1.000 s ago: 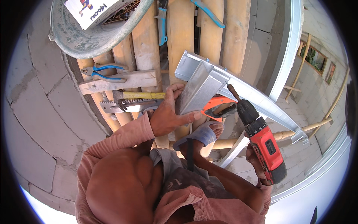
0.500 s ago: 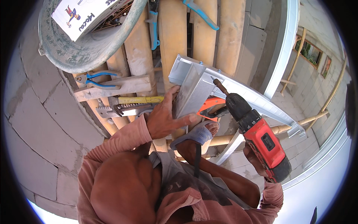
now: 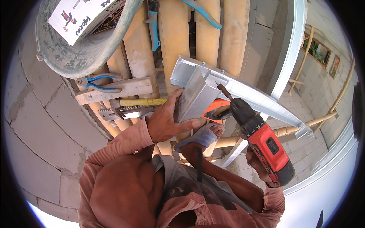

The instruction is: The person assembles a metal frame by measuring a light-gauge steel section with a tape measure, marking it with a pen, and then joining two metal pieces together using a power drill and screws while working on a bamboo scaffold.

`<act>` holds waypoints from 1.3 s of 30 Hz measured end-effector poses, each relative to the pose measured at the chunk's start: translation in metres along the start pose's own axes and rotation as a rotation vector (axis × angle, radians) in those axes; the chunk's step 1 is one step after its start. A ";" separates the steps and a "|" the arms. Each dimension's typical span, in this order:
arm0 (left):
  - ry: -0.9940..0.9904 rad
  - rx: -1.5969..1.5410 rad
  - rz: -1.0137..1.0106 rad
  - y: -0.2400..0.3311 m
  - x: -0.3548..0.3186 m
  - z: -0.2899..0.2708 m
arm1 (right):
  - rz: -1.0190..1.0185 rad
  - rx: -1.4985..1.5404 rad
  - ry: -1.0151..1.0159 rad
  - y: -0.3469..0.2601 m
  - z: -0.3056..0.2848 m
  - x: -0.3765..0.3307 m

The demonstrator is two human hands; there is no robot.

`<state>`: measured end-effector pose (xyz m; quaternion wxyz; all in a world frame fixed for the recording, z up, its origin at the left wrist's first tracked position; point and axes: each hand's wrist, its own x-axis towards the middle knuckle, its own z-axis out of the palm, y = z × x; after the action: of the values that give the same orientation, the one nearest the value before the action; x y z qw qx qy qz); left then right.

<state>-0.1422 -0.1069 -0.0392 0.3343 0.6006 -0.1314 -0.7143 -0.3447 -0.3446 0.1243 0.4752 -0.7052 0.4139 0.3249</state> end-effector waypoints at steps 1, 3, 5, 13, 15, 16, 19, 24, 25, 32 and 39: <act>0.002 0.016 -0.002 -0.002 -0.001 0.000 | -0.042 -0.055 -0.016 0.001 0.000 0.001; 0.017 0.018 -0.002 -0.005 -0.004 0.001 | -0.067 -0.077 -0.050 0.003 0.000 0.001; 0.032 0.023 -0.003 -0.009 -0.007 0.003 | -0.052 -0.043 -0.072 0.003 0.002 0.001; 0.030 0.000 0.035 -0.013 -0.001 0.004 | -0.004 -0.026 -0.061 -0.005 0.002 0.003; 0.014 -0.008 0.035 -0.006 0.000 0.004 | -0.049 0.027 -0.013 -0.016 0.001 0.009; 0.006 -0.020 0.032 -0.003 0.001 0.003 | -0.040 0.041 -0.001 -0.017 0.000 0.010; 0.058 -0.033 0.105 -0.006 0.000 0.003 | -0.153 0.036 0.000 -0.022 -0.003 0.026; 0.003 -0.076 0.134 -0.003 0.002 0.003 | -0.269 0.119 -0.023 -0.007 0.000 0.031; -0.013 -0.091 0.104 -0.004 0.002 0.002 | -0.288 0.138 -0.035 -0.004 0.000 0.033; -0.050 -0.108 0.071 -0.005 -0.001 -0.002 | -0.295 0.159 -0.102 -0.011 -0.004 0.045; -0.069 -0.097 0.077 -0.006 0.000 -0.006 | -0.346 0.131 -0.084 -0.018 -0.010 0.046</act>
<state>-0.1387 -0.1013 -0.0440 0.3856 0.5533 -0.1307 -0.7267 -0.3074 -0.3632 0.0963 0.5856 -0.7194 0.2865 0.2397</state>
